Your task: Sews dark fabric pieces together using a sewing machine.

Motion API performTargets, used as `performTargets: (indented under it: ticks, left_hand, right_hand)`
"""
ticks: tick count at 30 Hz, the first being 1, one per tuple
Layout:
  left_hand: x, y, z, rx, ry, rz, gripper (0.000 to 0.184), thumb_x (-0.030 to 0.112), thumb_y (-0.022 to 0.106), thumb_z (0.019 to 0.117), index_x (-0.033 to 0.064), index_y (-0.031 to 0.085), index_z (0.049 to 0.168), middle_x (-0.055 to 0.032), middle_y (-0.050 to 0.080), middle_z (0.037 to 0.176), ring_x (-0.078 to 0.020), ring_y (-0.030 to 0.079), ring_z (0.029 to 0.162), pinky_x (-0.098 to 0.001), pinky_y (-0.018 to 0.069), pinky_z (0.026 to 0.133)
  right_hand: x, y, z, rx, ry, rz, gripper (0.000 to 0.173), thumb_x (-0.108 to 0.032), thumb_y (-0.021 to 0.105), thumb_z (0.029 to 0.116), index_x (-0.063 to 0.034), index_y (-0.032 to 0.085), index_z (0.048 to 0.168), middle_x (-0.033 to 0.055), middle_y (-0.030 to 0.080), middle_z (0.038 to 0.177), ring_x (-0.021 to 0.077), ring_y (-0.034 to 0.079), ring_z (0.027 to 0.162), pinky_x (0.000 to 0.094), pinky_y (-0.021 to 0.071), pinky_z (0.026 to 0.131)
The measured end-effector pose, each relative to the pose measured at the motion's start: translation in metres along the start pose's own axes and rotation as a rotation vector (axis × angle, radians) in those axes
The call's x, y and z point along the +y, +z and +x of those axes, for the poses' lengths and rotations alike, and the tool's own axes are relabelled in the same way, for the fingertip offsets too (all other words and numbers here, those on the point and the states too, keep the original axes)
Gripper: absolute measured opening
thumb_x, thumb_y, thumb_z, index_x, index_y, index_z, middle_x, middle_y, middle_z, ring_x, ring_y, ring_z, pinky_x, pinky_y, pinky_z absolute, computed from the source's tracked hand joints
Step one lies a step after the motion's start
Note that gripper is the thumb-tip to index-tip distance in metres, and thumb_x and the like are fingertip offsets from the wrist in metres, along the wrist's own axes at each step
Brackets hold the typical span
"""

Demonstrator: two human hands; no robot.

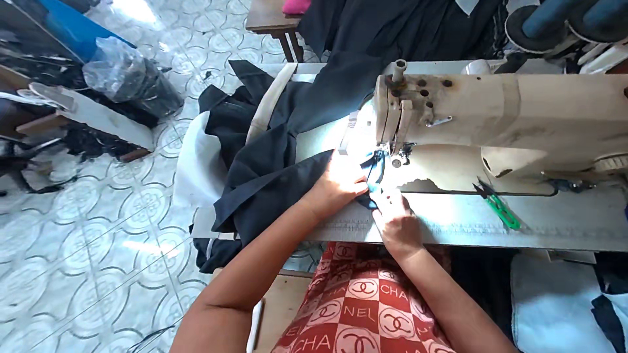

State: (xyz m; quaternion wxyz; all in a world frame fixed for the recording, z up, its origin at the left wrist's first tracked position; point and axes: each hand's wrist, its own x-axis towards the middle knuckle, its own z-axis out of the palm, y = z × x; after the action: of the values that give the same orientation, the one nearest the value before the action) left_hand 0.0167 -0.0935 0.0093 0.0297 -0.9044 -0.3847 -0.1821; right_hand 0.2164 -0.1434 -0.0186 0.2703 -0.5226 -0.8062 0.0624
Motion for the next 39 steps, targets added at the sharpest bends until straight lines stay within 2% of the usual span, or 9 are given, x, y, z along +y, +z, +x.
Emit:
performTargets:
  ticks: [4, 11, 16, 23, 26, 29, 33, 36, 39]
  left_hand:
    - [0.004, -0.002, -0.001, -0.061, -0.046, -0.008, 0.018, 0.007, 0.063, 0.0965, 0.0175, 0.077, 0.100, -0.0024, 0.073, 0.109, -0.0273, 0.065, 0.114, -0.0691, 0.0326, 0.108]
    - [0.006, 0.002, 0.007, -0.066, -0.042, 0.040, 0.025, 0.009, 0.064, 0.0962, 0.0197, 0.076, 0.115, -0.0047, 0.071, 0.100, -0.0271, 0.068, 0.098, -0.0617, 0.0439, 0.091]
    - [0.007, 0.002, 0.006, -0.066, -0.028, 0.031, 0.027, 0.008, 0.063, 0.0969, 0.0210, 0.077, 0.116, -0.0044, 0.072, 0.102, -0.0261, 0.067, 0.100, -0.0594, 0.0446, 0.093]
    - [0.006, 0.004, 0.007, -0.076, -0.044, -0.020, 0.027, 0.006, 0.062, 0.0963, 0.0210, 0.077, 0.113, -0.0054, 0.071, 0.103, -0.0268, 0.067, 0.101, -0.0602, 0.0434, 0.093]
    - [0.003, 0.005, 0.009, -0.035, -0.072, -0.048, 0.028, 0.005, 0.060, 0.0966, 0.0197, 0.078, 0.112, -0.0063, 0.072, 0.103, -0.0268, 0.067, 0.101, -0.0539, 0.0495, 0.090]
    - [-0.003, 0.009, 0.015, -0.028, -0.124, -0.080, 0.028, 0.005, 0.058, 0.0987, 0.0179, 0.078, 0.114, -0.0073, 0.071, 0.101, -0.0279, 0.066, 0.101, -0.0606, 0.0441, 0.098]
    - [-0.007, 0.012, 0.023, -0.013, -0.169, -0.080, 0.028, 0.003, 0.059, 0.0975, 0.0166, 0.078, 0.113, -0.0082, 0.070, 0.099, -0.0275, 0.066, 0.098, -0.0594, 0.0446, 0.099]
    - [-0.005, 0.009, 0.022, -0.039, -0.118, -0.067, 0.029, 0.004, 0.058, 0.0980, 0.0157, 0.077, 0.117, -0.0109, 0.070, 0.113, -0.0317, 0.065, 0.110, -0.0638, 0.0424, 0.103]
    - [-0.001, 0.007, 0.017, 0.002, -0.019, -0.026, 0.027, 0.008, 0.056, 0.1012, 0.0163, 0.076, 0.117, -0.0057, 0.071, 0.120, -0.0252, 0.066, 0.113, -0.0501, 0.0518, 0.093]
  right_hand:
    - [0.013, 0.008, -0.009, 0.021, -0.062, 0.018, 0.022, -0.016, 0.061, 0.0961, -0.0122, 0.080, 0.106, 0.0094, 0.076, 0.116, 0.0307, 0.071, 0.107, 0.0448, 0.0588, 0.089]
    - [0.016, 0.008, -0.012, 0.094, -0.075, 0.049, 0.022, -0.013, 0.061, 0.0958, -0.0098, 0.081, 0.106, 0.0076, 0.077, 0.113, 0.0280, 0.073, 0.107, 0.0429, 0.0582, 0.091]
    - [0.016, 0.008, -0.012, 0.079, -0.070, 0.053, 0.023, -0.013, 0.060, 0.0963, -0.0104, 0.080, 0.106, 0.0066, 0.077, 0.115, 0.0272, 0.072, 0.109, 0.0432, 0.0575, 0.093]
    - [0.013, 0.006, -0.011, 0.066, -0.053, 0.036, 0.022, -0.013, 0.062, 0.0952, -0.0105, 0.080, 0.107, 0.0085, 0.077, 0.110, 0.0280, 0.073, 0.106, 0.0428, 0.0586, 0.091]
    - [0.014, 0.006, -0.004, 0.034, -0.036, 0.024, 0.022, -0.013, 0.061, 0.0960, -0.0102, 0.080, 0.107, 0.0093, 0.077, 0.109, 0.0295, 0.072, 0.103, 0.0453, 0.0586, 0.088]
    - [0.017, 0.006, 0.006, 0.009, -0.031, 0.039, 0.018, -0.010, 0.062, 0.0940, -0.0053, 0.078, 0.101, 0.0157, 0.076, 0.105, 0.0351, 0.072, 0.104, 0.0511, 0.0578, 0.089]
    - [0.022, 0.010, 0.018, 0.019, -0.001, 0.081, 0.022, -0.009, 0.063, 0.0945, -0.0038, 0.078, 0.109, 0.0168, 0.075, 0.111, 0.0355, 0.071, 0.108, 0.0506, 0.0565, 0.092]
    - [0.023, 0.013, 0.020, 0.043, 0.014, 0.087, 0.022, -0.009, 0.061, 0.0955, -0.0031, 0.077, 0.111, 0.0155, 0.075, 0.114, 0.0345, 0.070, 0.112, 0.0494, 0.0561, 0.095]
    - [0.025, 0.015, 0.020, 0.087, 0.000, 0.045, 0.023, -0.010, 0.059, 0.0985, -0.0024, 0.077, 0.110, 0.0140, 0.075, 0.114, 0.0321, 0.071, 0.110, 0.0462, 0.0575, 0.094]
